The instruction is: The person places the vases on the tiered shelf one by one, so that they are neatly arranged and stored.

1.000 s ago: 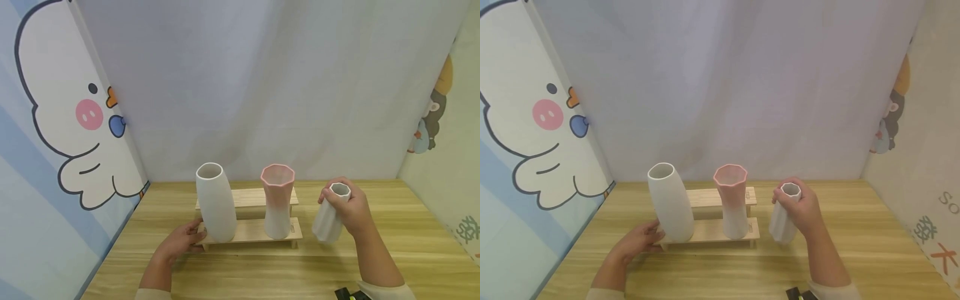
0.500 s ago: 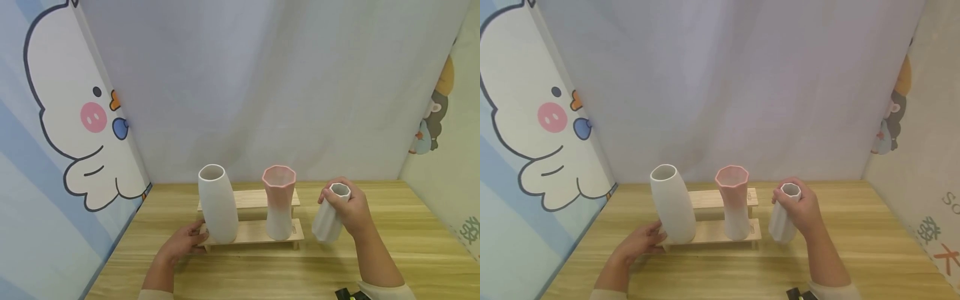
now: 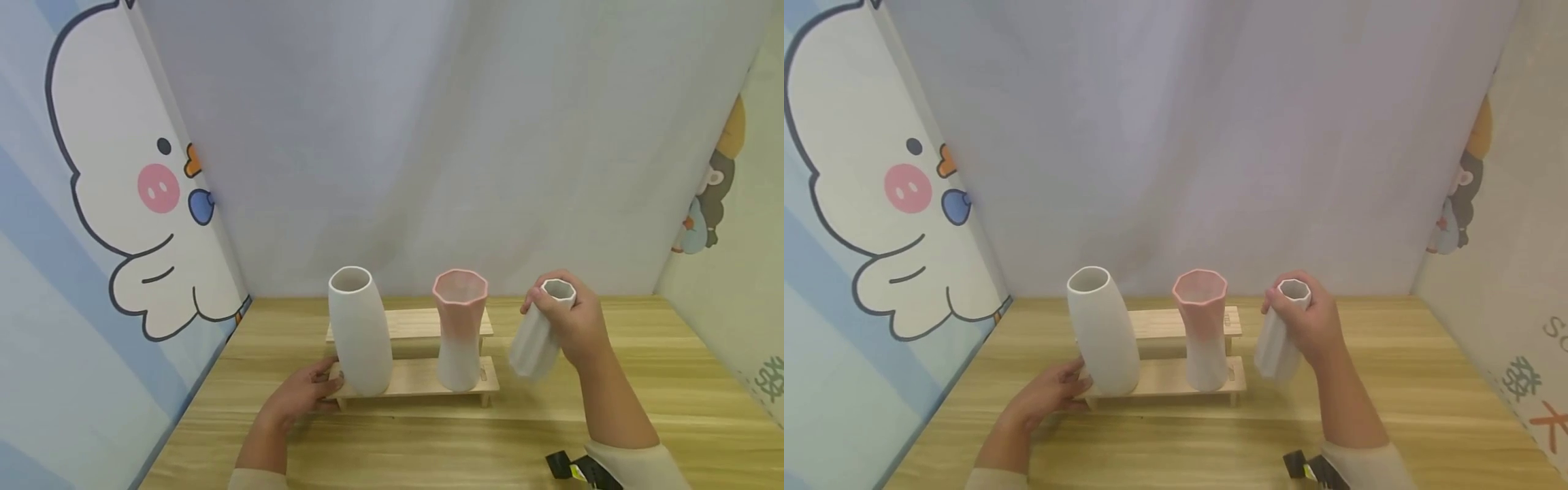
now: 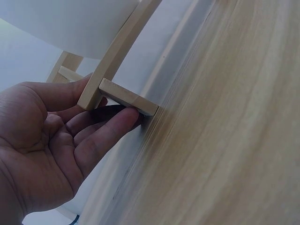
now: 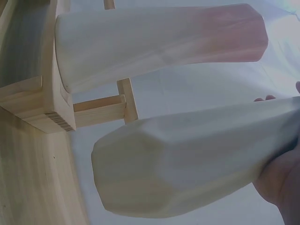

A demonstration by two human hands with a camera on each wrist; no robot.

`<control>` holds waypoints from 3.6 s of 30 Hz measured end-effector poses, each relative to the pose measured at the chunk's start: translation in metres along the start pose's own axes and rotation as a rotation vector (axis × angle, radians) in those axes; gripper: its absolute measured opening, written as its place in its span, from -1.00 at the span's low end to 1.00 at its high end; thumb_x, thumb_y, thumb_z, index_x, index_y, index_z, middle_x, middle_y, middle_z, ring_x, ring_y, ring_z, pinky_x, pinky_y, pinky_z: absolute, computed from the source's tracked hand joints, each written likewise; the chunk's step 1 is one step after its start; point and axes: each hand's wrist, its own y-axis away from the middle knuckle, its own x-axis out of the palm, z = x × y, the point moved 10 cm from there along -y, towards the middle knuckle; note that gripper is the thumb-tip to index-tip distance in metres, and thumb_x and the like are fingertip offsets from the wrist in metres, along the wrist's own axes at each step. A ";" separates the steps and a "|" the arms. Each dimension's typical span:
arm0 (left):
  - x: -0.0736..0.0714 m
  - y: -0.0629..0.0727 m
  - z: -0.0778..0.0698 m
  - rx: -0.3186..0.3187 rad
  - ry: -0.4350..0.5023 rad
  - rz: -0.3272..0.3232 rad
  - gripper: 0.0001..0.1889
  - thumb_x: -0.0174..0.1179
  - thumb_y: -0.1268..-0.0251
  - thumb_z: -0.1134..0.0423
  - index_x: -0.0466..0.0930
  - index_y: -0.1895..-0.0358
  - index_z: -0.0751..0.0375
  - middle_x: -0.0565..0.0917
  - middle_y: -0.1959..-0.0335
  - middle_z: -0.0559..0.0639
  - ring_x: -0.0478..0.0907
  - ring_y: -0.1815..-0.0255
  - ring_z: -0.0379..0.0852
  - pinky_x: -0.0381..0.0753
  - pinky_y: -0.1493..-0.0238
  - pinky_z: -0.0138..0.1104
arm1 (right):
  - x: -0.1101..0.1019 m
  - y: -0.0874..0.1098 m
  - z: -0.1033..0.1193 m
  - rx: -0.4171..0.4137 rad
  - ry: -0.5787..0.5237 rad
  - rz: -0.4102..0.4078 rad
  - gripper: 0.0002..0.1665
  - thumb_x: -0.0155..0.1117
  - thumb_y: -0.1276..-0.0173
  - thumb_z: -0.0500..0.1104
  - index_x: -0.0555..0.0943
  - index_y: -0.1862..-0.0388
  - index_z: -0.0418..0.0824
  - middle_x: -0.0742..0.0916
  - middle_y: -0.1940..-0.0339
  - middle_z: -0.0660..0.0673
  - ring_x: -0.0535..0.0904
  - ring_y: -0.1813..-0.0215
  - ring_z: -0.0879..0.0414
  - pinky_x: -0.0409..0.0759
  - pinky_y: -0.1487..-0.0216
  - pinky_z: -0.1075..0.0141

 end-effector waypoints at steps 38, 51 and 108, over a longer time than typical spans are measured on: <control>0.000 0.000 0.000 0.026 0.004 -0.002 -0.33 0.22 -0.39 0.14 0.22 -0.49 0.23 0.16 -0.49 0.42 0.37 -0.37 0.29 0.74 0.02 -0.07 | 0.030 -0.072 0.048 -0.079 -0.105 0.098 -0.74 0.35 -0.34 -0.06 0.53 0.29 -0.23 0.71 0.54 -0.10 0.67 0.45 0.03 0.68 0.40 0.27; -0.004 -0.003 0.004 0.021 -0.002 -0.005 -0.34 0.22 -0.39 0.13 0.24 -0.48 0.21 0.11 -0.51 0.44 0.24 -0.43 0.34 0.74 0.03 -0.07 | 0.049 -0.095 0.055 -0.080 -0.117 0.123 -0.70 0.35 -0.34 -0.02 0.54 0.26 -0.23 0.71 0.53 -0.09 0.68 0.43 0.01 0.66 0.38 0.24; -0.007 -0.002 0.006 -0.007 -0.001 -0.026 -0.29 0.26 -0.34 0.06 0.24 -0.49 0.18 0.21 -0.47 0.41 0.33 -0.40 0.28 0.73 0.01 -0.07 | 0.135 -0.101 0.027 -0.046 -0.147 0.338 -0.74 0.29 -0.39 0.00 0.53 0.28 -0.18 0.71 0.52 -0.07 0.64 0.41 0.03 0.68 0.42 0.25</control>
